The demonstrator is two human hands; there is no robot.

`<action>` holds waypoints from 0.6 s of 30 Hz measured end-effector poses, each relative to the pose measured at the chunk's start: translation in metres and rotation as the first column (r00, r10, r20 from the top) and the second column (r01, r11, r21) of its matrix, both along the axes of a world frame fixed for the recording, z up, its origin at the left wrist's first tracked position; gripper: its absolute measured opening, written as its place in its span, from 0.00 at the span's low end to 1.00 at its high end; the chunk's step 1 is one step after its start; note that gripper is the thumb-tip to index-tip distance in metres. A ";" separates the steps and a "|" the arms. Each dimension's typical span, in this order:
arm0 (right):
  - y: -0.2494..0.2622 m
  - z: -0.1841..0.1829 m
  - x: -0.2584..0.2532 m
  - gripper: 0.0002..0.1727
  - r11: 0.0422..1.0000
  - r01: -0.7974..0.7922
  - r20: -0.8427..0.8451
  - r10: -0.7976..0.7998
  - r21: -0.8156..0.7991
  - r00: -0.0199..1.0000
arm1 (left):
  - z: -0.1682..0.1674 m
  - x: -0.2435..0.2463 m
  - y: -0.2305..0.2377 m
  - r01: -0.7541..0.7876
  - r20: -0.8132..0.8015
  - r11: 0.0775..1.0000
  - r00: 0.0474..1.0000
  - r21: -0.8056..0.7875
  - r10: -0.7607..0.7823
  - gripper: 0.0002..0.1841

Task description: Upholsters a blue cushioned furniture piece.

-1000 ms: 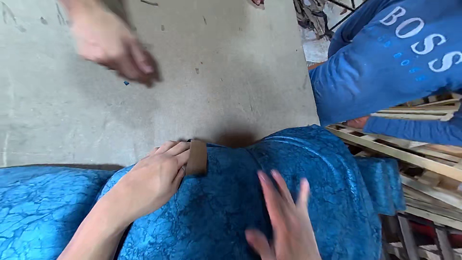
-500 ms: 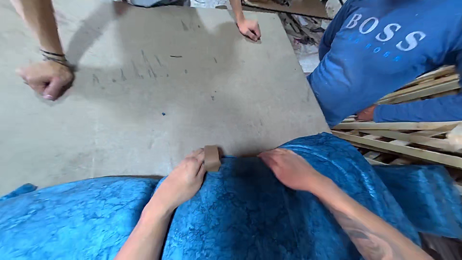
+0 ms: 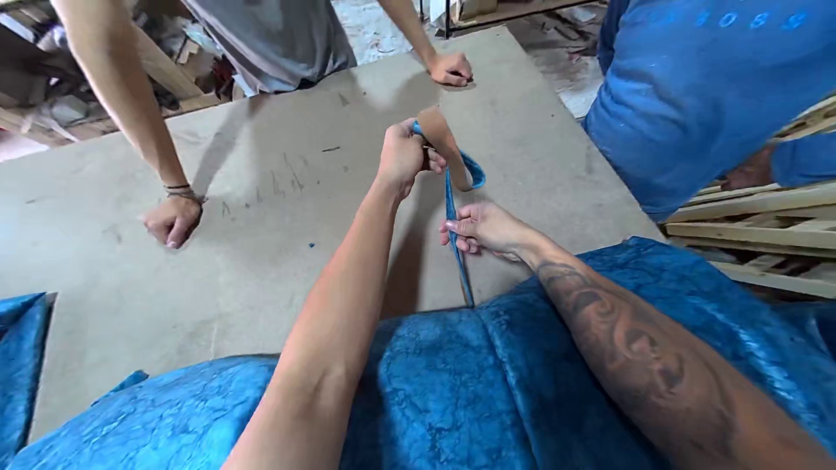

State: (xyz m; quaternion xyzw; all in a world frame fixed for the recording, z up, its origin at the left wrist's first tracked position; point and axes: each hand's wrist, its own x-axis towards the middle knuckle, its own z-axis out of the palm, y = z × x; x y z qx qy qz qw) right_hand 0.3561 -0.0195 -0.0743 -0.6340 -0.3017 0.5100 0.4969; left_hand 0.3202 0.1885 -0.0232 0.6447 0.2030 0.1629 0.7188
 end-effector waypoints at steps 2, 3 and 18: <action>0.002 -0.003 0.013 0.14 1.000 0.025 -0.028 -0.025 0.002 0.999 | -0.002 0.020 -0.006 -0.027 -0.001 1.000 1.000 -0.008 0.027 0.14; 0.004 -0.005 0.015 0.14 1.000 0.028 -0.033 -0.028 -0.007 0.999 | -0.005 0.024 -0.007 -0.024 0.000 1.000 1.000 -0.018 0.024 0.14; 0.072 -0.014 0.039 0.18 0.920 0.388 -0.169 -0.374 0.059 0.912 | -0.077 -0.111 -0.093 0.593 -0.487 0.805 0.700 -0.010 -0.522 0.17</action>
